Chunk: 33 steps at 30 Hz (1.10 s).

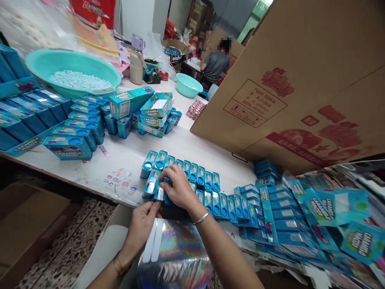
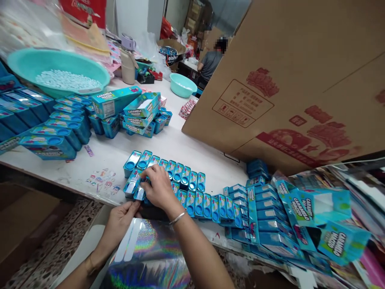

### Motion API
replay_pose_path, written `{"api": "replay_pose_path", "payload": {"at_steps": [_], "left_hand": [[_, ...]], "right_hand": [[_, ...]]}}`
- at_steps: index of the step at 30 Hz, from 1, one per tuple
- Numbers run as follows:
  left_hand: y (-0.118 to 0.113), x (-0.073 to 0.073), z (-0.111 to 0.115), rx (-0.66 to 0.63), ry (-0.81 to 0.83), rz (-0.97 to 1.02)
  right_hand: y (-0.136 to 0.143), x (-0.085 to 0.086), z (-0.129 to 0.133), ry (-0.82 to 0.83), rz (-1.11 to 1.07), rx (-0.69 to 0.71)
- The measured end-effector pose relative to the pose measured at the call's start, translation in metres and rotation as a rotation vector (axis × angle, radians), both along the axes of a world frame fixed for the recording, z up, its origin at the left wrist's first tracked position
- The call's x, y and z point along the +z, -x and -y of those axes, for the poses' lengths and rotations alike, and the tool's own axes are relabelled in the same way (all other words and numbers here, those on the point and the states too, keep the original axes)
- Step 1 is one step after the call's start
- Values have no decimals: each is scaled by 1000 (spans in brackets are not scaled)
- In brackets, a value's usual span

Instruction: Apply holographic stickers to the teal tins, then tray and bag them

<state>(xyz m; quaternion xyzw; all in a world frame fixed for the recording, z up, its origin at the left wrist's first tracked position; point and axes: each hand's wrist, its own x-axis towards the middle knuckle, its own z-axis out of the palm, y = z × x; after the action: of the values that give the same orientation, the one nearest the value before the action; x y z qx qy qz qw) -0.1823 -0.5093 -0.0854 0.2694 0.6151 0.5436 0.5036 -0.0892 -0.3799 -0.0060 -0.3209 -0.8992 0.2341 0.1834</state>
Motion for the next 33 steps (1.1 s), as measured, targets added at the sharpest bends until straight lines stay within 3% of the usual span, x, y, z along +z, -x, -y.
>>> {"api": "replay_pose_path", "payload": {"at_steps": [5, 9, 12, 14, 18, 21, 27, 33], "left_hand": [[-1, -2, -4, -1, 5, -14], [6, 11, 9, -47, -27, -33], [16, 23, 30, -206, -92, -30], [19, 28, 45, -308, -115, -52], [9, 32, 60, -286, -73, -63], [-2, 34, 59, -260, -64, -52], [-12, 35, 50, -241, -54, 65], [-11, 32, 46, -207, -55, 84]], "right_hand": [[6, -8, -3, -47, -11, -40], [-1, 0, 12, -88, -136, -60], [-29, 14, 47, -98, -298, -69], [-54, 16, 79, -42, -274, -56], [-89, -3, 137, 45, -73, -30], [-94, -20, 160, -99, -102, -127], [-95, -25, 160, -405, -135, -161], [-94, -29, 153, -423, -134, -112]]}}
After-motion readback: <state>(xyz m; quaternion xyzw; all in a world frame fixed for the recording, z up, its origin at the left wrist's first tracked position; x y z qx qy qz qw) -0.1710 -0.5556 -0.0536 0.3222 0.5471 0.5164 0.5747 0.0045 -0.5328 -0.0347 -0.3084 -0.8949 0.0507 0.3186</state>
